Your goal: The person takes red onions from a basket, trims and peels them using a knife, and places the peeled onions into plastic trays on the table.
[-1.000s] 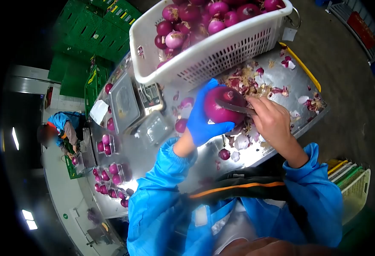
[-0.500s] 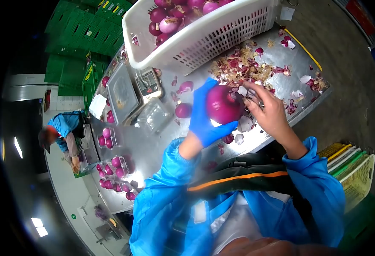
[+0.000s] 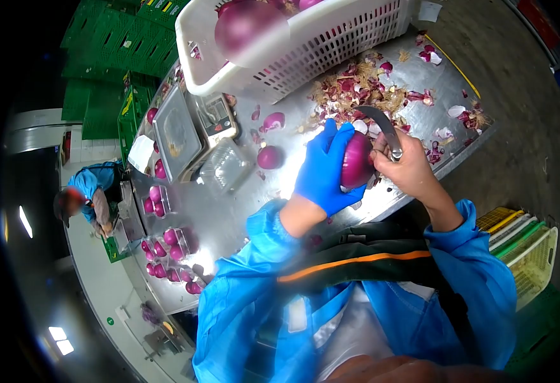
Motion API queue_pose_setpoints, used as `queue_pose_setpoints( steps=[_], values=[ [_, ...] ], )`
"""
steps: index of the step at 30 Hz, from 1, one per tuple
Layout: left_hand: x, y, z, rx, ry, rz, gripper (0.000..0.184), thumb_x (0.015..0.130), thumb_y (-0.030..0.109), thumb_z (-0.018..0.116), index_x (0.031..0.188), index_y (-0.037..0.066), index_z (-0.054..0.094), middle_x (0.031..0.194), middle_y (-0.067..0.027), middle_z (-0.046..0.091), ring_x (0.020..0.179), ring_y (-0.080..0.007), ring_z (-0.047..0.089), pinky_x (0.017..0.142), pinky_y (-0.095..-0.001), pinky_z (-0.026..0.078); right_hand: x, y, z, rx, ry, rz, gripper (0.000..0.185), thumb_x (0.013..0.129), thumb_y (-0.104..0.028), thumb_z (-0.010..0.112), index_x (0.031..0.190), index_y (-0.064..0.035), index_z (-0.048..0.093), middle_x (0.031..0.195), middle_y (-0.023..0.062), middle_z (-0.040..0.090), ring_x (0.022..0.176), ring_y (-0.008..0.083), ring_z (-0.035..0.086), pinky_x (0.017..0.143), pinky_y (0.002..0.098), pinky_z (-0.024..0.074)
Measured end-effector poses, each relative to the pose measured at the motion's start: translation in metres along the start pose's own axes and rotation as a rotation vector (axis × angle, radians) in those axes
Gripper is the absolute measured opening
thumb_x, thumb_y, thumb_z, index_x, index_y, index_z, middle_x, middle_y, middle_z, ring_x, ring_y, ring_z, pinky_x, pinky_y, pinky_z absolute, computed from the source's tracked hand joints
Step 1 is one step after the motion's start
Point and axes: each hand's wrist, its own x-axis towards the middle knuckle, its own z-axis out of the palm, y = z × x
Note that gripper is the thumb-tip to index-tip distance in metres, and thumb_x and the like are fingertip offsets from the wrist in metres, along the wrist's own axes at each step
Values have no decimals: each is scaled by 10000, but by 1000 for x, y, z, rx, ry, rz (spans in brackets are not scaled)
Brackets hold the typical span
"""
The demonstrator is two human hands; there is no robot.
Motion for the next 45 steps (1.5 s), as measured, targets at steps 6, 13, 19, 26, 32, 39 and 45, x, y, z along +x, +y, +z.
queue_pose_setpoints(
  steps=[6, 13, 19, 26, 32, 39, 45],
  values=[
    [19, -27, 3, 58, 46, -184, 894, 705, 281, 813, 1426, 20, 353, 1248, -275, 490, 1039, -440, 543, 879, -474, 484, -30, -15, 22, 359, -351, 49, 27, 822, 9, 625, 812, -15, 624, 733, 26, 622, 764, 101, 588, 698, 279, 473],
    [5, -70, 3, -1420, -306, -602, 731, 865, 308, 726, 1442, 59, 352, 1272, -156, 571, 1081, -285, 624, 818, -354, 555, 5, 38, 8, -92, -21, -259, 580, 892, -308, 688, 1347, 0, 502, 914, 132, 646, 944, 246, 639, 872, 338, 492],
    [-9, -40, 17, -1044, -144, -321, 1064, 765, 109, 805, 1558, 86, 96, 1478, -147, 373, 1311, -258, 453, 1010, -384, 465, -8, 61, 23, 987, -137, 374, 395, 1048, -419, 394, 982, -52, 524, 606, 35, 490, 454, 102, 453, 424, 239, 359],
    [-19, -58, 34, -1479, 36, -418, 846, 736, 201, 794, 1430, 5, 351, 1340, -142, 518, 1214, -268, 539, 1019, -395, 463, -5, 58, 17, -262, 137, -216, 242, 919, -266, 604, 1073, -80, 613, 807, 81, 629, 577, 190, 572, 522, 308, 457],
    [-24, -47, 13, -1450, -67, -457, 828, 744, 233, 786, 1421, -1, 370, 1325, -134, 536, 1205, -258, 547, 1019, -393, 460, -4, 19, 7, -846, 169, -558, 313, 735, -117, 718, 1044, -111, 663, 771, 43, 539, 650, 213, 607, 568, 329, 480],
    [-27, -49, 6, -1339, -118, -475, 811, 751, 246, 774, 1418, -3, 385, 1335, -132, 536, 1223, -247, 531, 1046, -397, 432, 5, 33, 8, -811, 148, -650, 275, 746, -119, 716, 1017, -109, 666, 753, 39, 553, 623, 194, 606, 560, 311, 480],
    [-28, -46, 2, -1487, -212, -499, 812, 758, 276, 765, 1421, -9, 394, 1347, -135, 534, 1230, -246, 529, 1045, -386, 433, 5, 38, 8, -789, 111, -642, 297, 739, -83, 715, 1032, -85, 670, 780, 59, 597, 648, 212, 628, 569, 319, 495]
  ],
)
